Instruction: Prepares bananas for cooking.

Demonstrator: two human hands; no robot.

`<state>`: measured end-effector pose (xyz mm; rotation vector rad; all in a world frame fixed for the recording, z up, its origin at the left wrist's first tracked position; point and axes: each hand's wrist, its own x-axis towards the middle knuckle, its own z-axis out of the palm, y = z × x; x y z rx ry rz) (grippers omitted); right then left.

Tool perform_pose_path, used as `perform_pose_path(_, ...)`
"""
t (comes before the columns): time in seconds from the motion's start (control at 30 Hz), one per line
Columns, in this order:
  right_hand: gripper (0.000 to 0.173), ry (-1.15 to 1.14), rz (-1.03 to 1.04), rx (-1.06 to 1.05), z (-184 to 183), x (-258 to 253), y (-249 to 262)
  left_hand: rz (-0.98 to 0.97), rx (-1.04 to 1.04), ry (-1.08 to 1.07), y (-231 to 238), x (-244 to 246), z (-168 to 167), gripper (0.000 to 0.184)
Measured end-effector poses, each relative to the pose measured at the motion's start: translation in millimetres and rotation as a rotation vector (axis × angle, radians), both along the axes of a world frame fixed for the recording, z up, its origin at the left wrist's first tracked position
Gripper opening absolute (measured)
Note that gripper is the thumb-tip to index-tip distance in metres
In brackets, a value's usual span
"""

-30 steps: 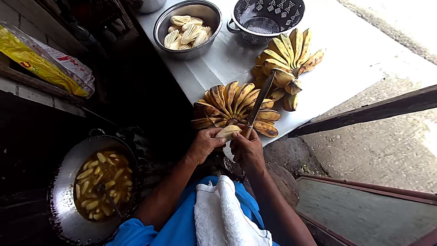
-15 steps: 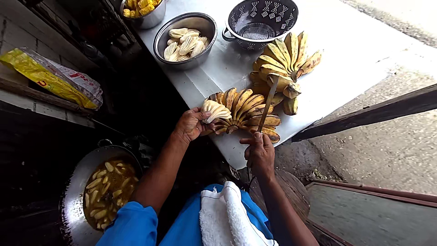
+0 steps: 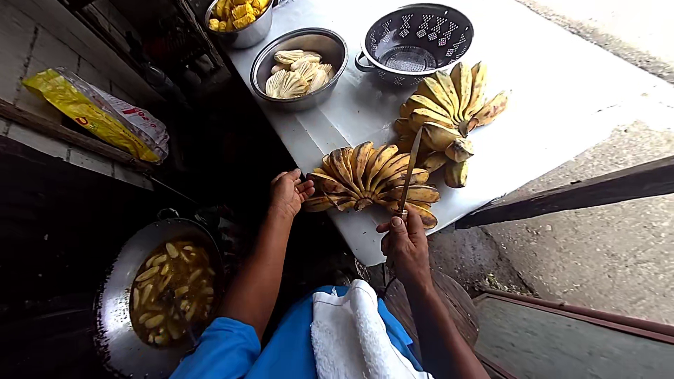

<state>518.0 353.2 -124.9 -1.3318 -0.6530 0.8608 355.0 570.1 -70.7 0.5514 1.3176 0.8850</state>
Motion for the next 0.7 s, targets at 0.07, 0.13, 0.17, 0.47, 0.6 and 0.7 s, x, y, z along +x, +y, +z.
perform_pose_path(0.07, 0.045, -0.054, 0.057, 0.041, 3.6, -0.9, 5.7, -0.083, -0.058, -0.057, -7.8, 5.6, -13.3, 0.033)
perform_pose_path(0.13, 0.047, -0.124, 0.135, 0.037, 5.7, 1.4, 11.1, -0.179, -0.05, -0.145, -4.8, 10.2, -24.6, 0.03)
perform_pose_path(0.17, 0.047, -0.16, 0.173, 0.004, 6.7, 3.7, 13.7, -0.218, -0.023, -0.173, -3.1, 12.4, -28.4, 0.031)
perform_pose_path(0.47, 0.049, -0.74, 0.32, -0.311, 18.3, 39.2, 14.2, -0.428, 0.278, -0.192, 0.8, 25.9, -23.6, 0.036)
perform_pose_path(0.6, 0.049, -0.955, 0.366, -0.357, 40.0, 42.5, 12.2, -0.546, 0.491, -0.079, -1.3, 22.3, -18.4, 0.043)
perform_pose_path(0.7, 0.046, -1.082, 0.394, -0.386, 57.4, 39.8, 14.6, -0.593, 0.58, -0.034, -6.7, 22.4, -11.6, 0.045)
